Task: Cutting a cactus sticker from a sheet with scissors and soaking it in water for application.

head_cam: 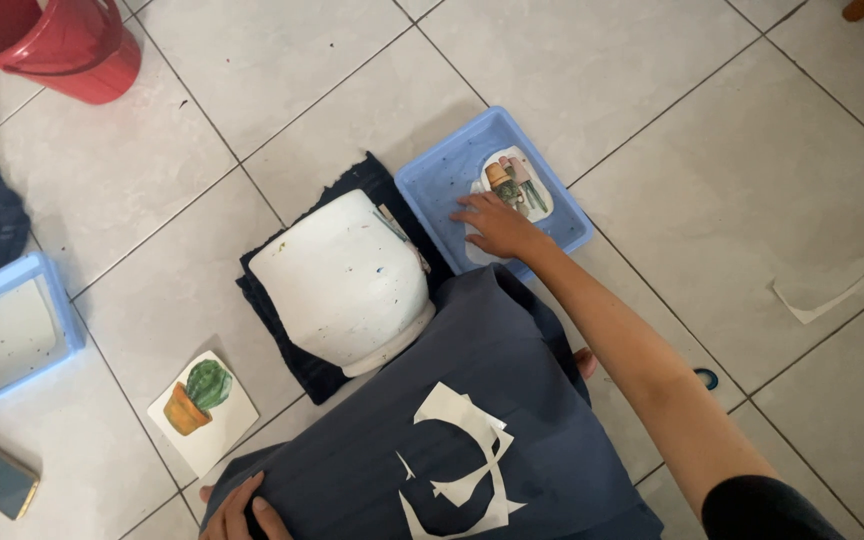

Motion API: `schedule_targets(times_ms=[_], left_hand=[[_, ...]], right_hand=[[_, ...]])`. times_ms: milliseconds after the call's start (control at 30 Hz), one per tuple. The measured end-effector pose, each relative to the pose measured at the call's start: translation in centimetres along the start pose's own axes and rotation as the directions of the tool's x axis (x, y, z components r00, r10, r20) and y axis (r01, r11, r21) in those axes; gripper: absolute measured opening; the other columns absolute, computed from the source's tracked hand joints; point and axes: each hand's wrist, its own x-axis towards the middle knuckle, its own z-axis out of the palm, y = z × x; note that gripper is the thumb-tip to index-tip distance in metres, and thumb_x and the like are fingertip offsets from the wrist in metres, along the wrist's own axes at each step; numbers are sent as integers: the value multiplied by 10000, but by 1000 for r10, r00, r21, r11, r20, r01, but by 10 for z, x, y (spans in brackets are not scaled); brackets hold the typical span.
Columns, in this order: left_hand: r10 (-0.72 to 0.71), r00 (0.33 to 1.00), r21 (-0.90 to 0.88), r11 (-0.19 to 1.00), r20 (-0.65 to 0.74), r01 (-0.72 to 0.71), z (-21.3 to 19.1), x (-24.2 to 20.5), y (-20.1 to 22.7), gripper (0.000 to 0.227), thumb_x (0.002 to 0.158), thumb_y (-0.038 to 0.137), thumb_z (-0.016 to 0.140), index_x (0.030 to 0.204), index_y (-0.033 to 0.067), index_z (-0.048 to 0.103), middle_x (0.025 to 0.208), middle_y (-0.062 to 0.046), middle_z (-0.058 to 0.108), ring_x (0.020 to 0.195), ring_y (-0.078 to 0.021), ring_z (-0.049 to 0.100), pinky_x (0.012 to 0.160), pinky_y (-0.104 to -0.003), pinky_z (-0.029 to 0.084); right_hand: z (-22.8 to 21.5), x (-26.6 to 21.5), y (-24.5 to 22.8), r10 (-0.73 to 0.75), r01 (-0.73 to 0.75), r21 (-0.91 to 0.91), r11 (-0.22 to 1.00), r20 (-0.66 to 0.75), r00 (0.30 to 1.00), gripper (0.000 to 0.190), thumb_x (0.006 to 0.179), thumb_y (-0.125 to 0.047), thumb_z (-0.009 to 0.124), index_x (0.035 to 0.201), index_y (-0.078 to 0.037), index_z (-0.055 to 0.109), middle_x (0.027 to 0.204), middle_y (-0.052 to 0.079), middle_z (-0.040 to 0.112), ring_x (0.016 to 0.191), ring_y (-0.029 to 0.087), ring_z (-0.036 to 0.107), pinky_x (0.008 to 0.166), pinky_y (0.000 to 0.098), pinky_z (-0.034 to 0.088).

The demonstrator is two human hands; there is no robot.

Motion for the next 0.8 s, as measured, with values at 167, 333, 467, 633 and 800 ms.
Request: schedule_targets(times_ms=[167, 333, 467, 633, 800], left_hand=[[31, 998, -238, 970, -46, -41, 11, 4, -5, 344, 1111, 204, 514, 1083, -11, 782, 985, -185, 697, 996, -325, 649, 1349, -595, 378], [-23, 998, -262, 965, -57, 7, -4, 9, 20, 291, 1100, 140, 525, 1123, -39, 754, 1045, -194, 647, 1065, -322, 610, 1366, -576, 350], [-19, 999, -107, 994, -32, 15, 2, 7, 6, 337, 1115, 259, 509, 1076, 81, 793, 1032, -111, 723, 1010, -277, 664, 1202, -491, 435], [-44, 999, -22, 999, 9, 44, -22, 12, 29, 315, 1108, 263, 514, 1071, 142, 804, 1107, -54, 762, 1092, -227, 677, 1146, -376, 468], [25, 999, 20, 999, 24, -26, -36, 15, 37, 256, 1047, 204, 550, 1125, 162, 790, 1163, -44, 766, 1096, -244, 691, 1062, -379, 510]], right_hand=[[-26, 47, 11, 107, -11, -515, 857, 158, 982, 1116, 592, -488, 1013, 1492, -181, 430, 1424, 134, 503, 1360, 377, 410, 1040, 574, 414], [-52, 48, -16, 259, 169, -671, 722, 489, 833, 1021, 712, -466, 989, 1526, -232, 418, 1598, 151, 328, 1496, 411, 244, 1163, 602, 319], [-31, 46, 0, 64, 390, -703, 595, 525, 848, 620, 852, -267, 850, 1404, -273, 570, 1527, 28, 409, 1487, 344, 286, 1192, 556, 289], [-50, 32, 11, 13, 234, -656, 717, 348, 937, 393, 843, -108, 797, 1131, -326, 642, 1062, 72, 622, 1012, 274, 598, 844, 428, 508], [-73, 36, 16, -226, 303, -548, 780, 206, 952, 133, 904, -208, 774, 952, -316, 835, 930, -93, 735, 960, 193, 542, 862, 394, 362]])
